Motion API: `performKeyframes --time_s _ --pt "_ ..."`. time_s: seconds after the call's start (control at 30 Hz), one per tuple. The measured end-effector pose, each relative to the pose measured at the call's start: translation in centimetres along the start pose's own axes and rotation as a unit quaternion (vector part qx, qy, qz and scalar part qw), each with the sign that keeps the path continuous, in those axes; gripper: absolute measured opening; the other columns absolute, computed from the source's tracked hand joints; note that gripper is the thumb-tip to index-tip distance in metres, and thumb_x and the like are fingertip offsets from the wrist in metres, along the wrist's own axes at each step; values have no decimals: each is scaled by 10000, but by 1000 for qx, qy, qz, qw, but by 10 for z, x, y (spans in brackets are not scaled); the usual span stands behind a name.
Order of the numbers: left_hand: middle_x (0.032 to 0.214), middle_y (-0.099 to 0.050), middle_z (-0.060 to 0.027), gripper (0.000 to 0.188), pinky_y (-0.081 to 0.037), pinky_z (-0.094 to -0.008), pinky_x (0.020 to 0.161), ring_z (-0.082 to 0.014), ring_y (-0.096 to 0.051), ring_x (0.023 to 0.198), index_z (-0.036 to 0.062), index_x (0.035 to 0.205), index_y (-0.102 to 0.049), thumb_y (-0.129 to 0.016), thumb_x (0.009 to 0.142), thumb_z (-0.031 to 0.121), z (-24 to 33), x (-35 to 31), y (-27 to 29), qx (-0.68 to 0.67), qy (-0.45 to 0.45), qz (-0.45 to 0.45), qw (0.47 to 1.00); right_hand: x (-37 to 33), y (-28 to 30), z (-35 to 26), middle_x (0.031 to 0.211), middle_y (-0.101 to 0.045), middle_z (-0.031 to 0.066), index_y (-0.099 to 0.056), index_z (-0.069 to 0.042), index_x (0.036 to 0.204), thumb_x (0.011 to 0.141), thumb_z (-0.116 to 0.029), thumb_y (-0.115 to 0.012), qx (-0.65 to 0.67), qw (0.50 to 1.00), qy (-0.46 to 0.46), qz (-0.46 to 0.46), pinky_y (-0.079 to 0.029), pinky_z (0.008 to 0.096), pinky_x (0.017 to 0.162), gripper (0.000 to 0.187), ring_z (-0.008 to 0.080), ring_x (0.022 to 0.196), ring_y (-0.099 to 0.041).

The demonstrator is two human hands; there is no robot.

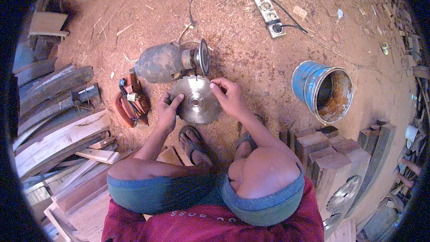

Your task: The person holds and turns a circular saw blade by hand, observing different sides and the edge of the blade while sitting on the ground.

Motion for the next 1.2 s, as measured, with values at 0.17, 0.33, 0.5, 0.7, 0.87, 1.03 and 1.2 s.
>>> performKeyframes --time_s 0.17,0.33,0.5,0.7,0.87,1.03,1.2 --pt "912 -674 -39 215 -493 -253 724 -97 -612 790 13 1043 -617 -707 894 139 -4 6 1 42 12 7 999 7 0 3 941 -703 69 -649 54 1088 969 -179 -629 -32 999 8 -5 -500 275 767 262 104 843 -629" --pt "935 -684 -48 215 -498 -256 736 -101 -623 808 8 1058 -621 -702 895 122 -17 12 0 -21 28 12 999 11 -1 8 821 -705 135 -666 42 995 949 -188 -624 -45 999 24 18 -505 319 699 238 146 745 -653" --pt "955 -689 -61 243 -500 -259 749 -109 -627 819 0 1092 -613 -702 896 113 -23 15 -4 -37 32 6 999 12 0 14 833 -709 130 -663 49 990 949 -177 -619 -49 999 10 18 -504 316 705 235 144 752 -649" --pt "965 -691 -66 245 -501 -267 754 -113 -627 815 2 1097 -611 -699 895 109 -33 19 3 -17 43 15 999 15 -4 15 839 -709 125 -663 51 988 950 -173 -615 -47 999 -15 9 -506 315 719 232 146 762 -647" --pt "954 -688 -66 244 -498 -266 747 -111 -625 812 1 1085 -609 -703 890 114 -28 17 -2 -19 46 18 999 16 -2 18 845 -711 126 -667 46 993 950 -177 -616 -51 999 0 16 -510 323 727 234 159 767 -655" --pt "944 -684 -65 244 -493 -258 735 -106 -620 807 0 1071 -606 -708 887 124 -32 19 1 -16 45 20 999 15 -3 19 852 -713 137 -670 36 1003 944 -191 -625 -59 998 -28 15 -515 334 725 239 181 765 -668" --pt "930 -678 -56 230 -489 -254 719 -99 -611 791 5 1055 -600 -705 889 124 -31 18 -1 -19 46 13 999 15 -2 19 853 -712 93 -665 48 1020 958 -181 -627 -74 997 -16 9 -502 286 706 240 113 778 -641"
Point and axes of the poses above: each hand's wrist, its own x-axis towards the middle knuckle, its own y-axis out of the back of the hand, z = x × y, the point moved 7 cm from there along x, towards the middle knuckle
